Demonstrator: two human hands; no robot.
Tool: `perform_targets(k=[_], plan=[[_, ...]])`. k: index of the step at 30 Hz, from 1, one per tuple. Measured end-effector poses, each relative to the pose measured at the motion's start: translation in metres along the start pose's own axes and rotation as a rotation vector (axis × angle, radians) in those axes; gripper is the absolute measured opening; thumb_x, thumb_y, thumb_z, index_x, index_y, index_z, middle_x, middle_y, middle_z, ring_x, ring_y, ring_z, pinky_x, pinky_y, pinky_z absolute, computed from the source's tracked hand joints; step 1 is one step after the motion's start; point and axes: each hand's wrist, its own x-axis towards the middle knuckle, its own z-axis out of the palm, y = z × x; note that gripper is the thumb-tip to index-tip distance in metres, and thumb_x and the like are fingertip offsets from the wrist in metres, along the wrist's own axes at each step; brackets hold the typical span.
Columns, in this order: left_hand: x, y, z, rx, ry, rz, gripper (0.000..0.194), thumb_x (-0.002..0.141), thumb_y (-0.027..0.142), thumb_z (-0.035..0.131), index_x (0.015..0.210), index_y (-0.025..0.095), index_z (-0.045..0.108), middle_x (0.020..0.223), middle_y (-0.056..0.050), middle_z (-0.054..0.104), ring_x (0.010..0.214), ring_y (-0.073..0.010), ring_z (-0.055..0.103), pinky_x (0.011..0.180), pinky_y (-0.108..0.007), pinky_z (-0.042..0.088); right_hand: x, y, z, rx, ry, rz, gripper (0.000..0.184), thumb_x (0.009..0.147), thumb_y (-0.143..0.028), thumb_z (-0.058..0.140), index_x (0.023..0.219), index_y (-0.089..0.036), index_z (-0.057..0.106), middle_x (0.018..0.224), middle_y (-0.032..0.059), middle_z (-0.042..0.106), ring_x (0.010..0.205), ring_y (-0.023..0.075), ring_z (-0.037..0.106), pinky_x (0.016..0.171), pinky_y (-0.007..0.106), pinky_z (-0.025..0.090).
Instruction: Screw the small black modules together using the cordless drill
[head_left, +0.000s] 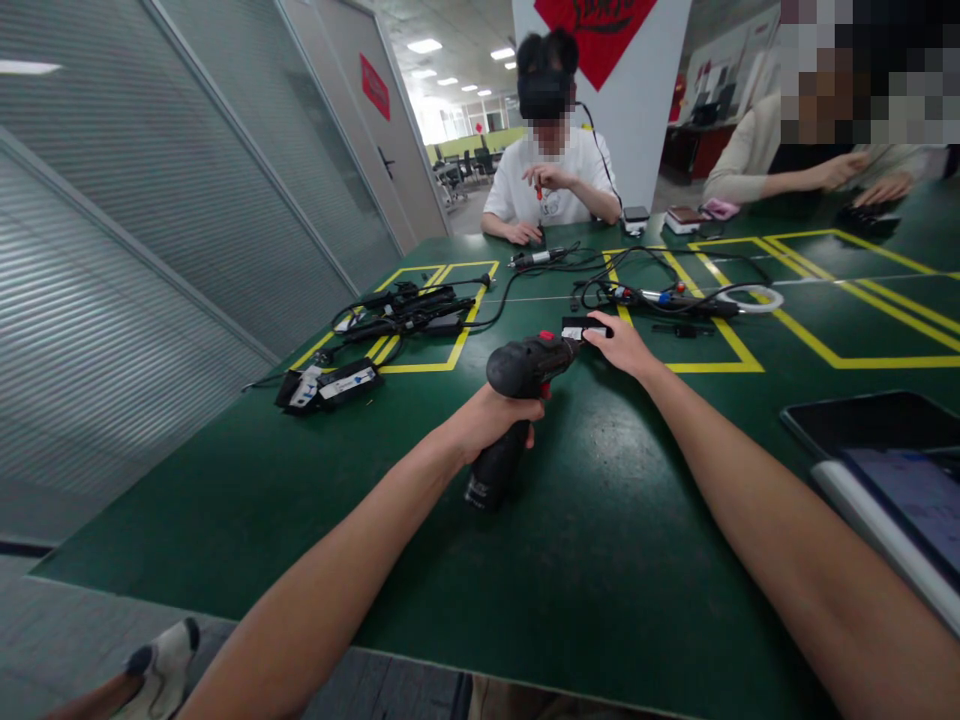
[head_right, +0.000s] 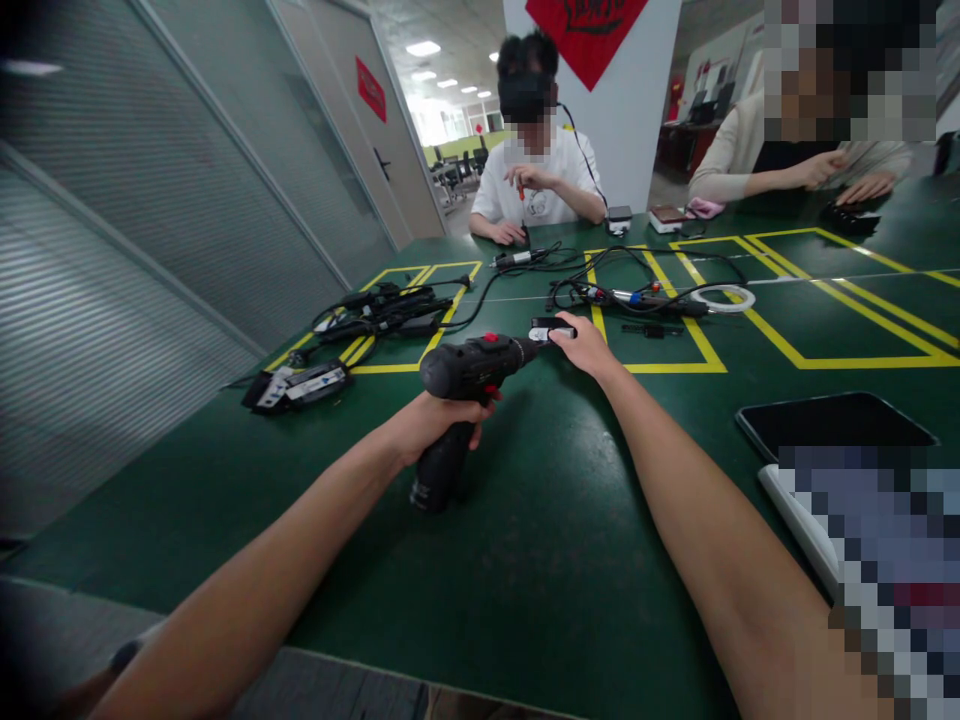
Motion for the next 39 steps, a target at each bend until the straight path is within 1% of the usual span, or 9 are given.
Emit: perform_targets(k=[8, 11, 15, 18, 24, 28, 33, 37, 39], plan=[[0.004, -0.0081, -0.0027, -0.019, -0.007, 0.031, 0.036, 0.066, 0.014, 0.065, 0.102, 0.016, 0.059, 0.087, -0.002, 0.056, 0.051, -0.0088, 0.056, 0.045, -0.025, 0.048, 0.0012, 0.0014, 0.0008, -0.019, -0.003, 0.008, 0.051, 0.084, -0.04, 0.058, 0.13, -0.021, 0.06, 0.125, 0.0101, 0.064, 0.109, 0.0258, 0.061, 0.097, 0.04, 0.046], [0.0037, -0.0069, -0.0021, -0.033, -0.013, 0.031, 0.039, 0.067, 0.013, 0.064, 0.105, 0.016, 0.058, 0.088, -0.002, 0.056, 0.052, -0.0092, 0.056, 0.045, -0.025, 0.049, 0.001, 0.002, 0.0008, -0.02, -0.002, 0.006, 0.05, 0.084, -0.04, 0.058, 0.13, -0.021, 0.06, 0.124, 0.0098, 0.064, 0.108, 0.0258, 0.061, 0.096, 0.04, 0.046], [0.0023, -0.0024, -0.0003, -0.024, 0.017, 0.017, 0.044, 0.066, 0.012, 0.066, 0.108, 0.016, 0.058, 0.086, -0.001, 0.057, 0.05, -0.0079, 0.054, 0.044, -0.024, 0.049, 0.0002, 0.0026, 0.0007, -0.013, -0.003, 0.014, 0.051, 0.084, -0.041, 0.058, 0.131, -0.022, 0.06, 0.124, 0.0093, 0.064, 0.108, 0.0256, 0.06, 0.096, 0.04, 0.046], [0.0018, -0.0009, -0.0004, -0.02, -0.004, 0.009, 0.047, 0.066, 0.012, 0.067, 0.111, 0.017, 0.057, 0.087, -0.001, 0.057, 0.05, -0.0079, 0.054, 0.044, -0.024, 0.049, -0.0001, 0.0033, 0.0007, -0.01, -0.005, 0.018, 0.051, 0.084, -0.041, 0.058, 0.131, -0.023, 0.06, 0.123, 0.0088, 0.064, 0.108, 0.0257, 0.061, 0.096, 0.041, 0.045], [0.002, -0.0039, -0.0019, -0.011, -0.024, 0.028, 0.041, 0.069, 0.013, 0.064, 0.109, 0.018, 0.057, 0.088, 0.0, 0.055, 0.051, -0.0075, 0.055, 0.045, -0.023, 0.049, 0.0001, 0.0041, 0.0013, -0.011, -0.002, 0.005, 0.051, 0.084, -0.041, 0.058, 0.131, -0.023, 0.06, 0.127, 0.0088, 0.063, 0.11, 0.0257, 0.06, 0.097, 0.04, 0.045], [0.0035, -0.0058, -0.0031, -0.004, -0.043, 0.026, 0.045, 0.068, 0.012, 0.063, 0.112, 0.019, 0.055, 0.088, 0.0, 0.054, 0.051, -0.0078, 0.055, 0.045, -0.024, 0.049, 0.0002, 0.0036, 0.0019, -0.016, 0.001, -0.001, 0.05, 0.085, -0.04, 0.058, 0.131, -0.022, 0.06, 0.127, 0.0084, 0.063, 0.111, 0.0249, 0.059, 0.099, 0.039, 0.044], [0.004, -0.0071, -0.0047, -0.01, -0.034, 0.03, 0.036, 0.069, 0.013, 0.063, 0.105, 0.017, 0.056, 0.086, 0.0, 0.053, 0.051, -0.0075, 0.055, 0.046, -0.024, 0.049, 0.0008, 0.0051, 0.0025, -0.026, 0.005, 0.004, 0.051, 0.084, -0.041, 0.058, 0.132, -0.023, 0.059, 0.126, 0.0082, 0.063, 0.109, 0.0252, 0.06, 0.097, 0.039, 0.045], [0.002, -0.0041, -0.0026, -0.009, -0.041, 0.016, 0.038, 0.068, 0.012, 0.063, 0.105, 0.017, 0.056, 0.089, 0.0, 0.053, 0.052, -0.0072, 0.055, 0.047, -0.024, 0.05, 0.0007, 0.0062, 0.0031, -0.017, 0.004, -0.003, 0.05, 0.085, -0.041, 0.057, 0.131, -0.024, 0.059, 0.125, 0.0074, 0.064, 0.108, 0.0248, 0.06, 0.097, 0.04, 0.045], [0.0016, -0.0033, -0.0013, -0.009, -0.03, 0.018, 0.035, 0.068, 0.012, 0.063, 0.102, 0.016, 0.057, 0.089, 0.0, 0.053, 0.052, -0.0067, 0.054, 0.047, -0.024, 0.05, 0.0007, 0.0061, 0.0031, -0.013, 0.004, -0.012, 0.05, 0.085, -0.041, 0.057, 0.131, -0.023, 0.06, 0.124, 0.0073, 0.064, 0.108, 0.0247, 0.06, 0.097, 0.04, 0.045]])
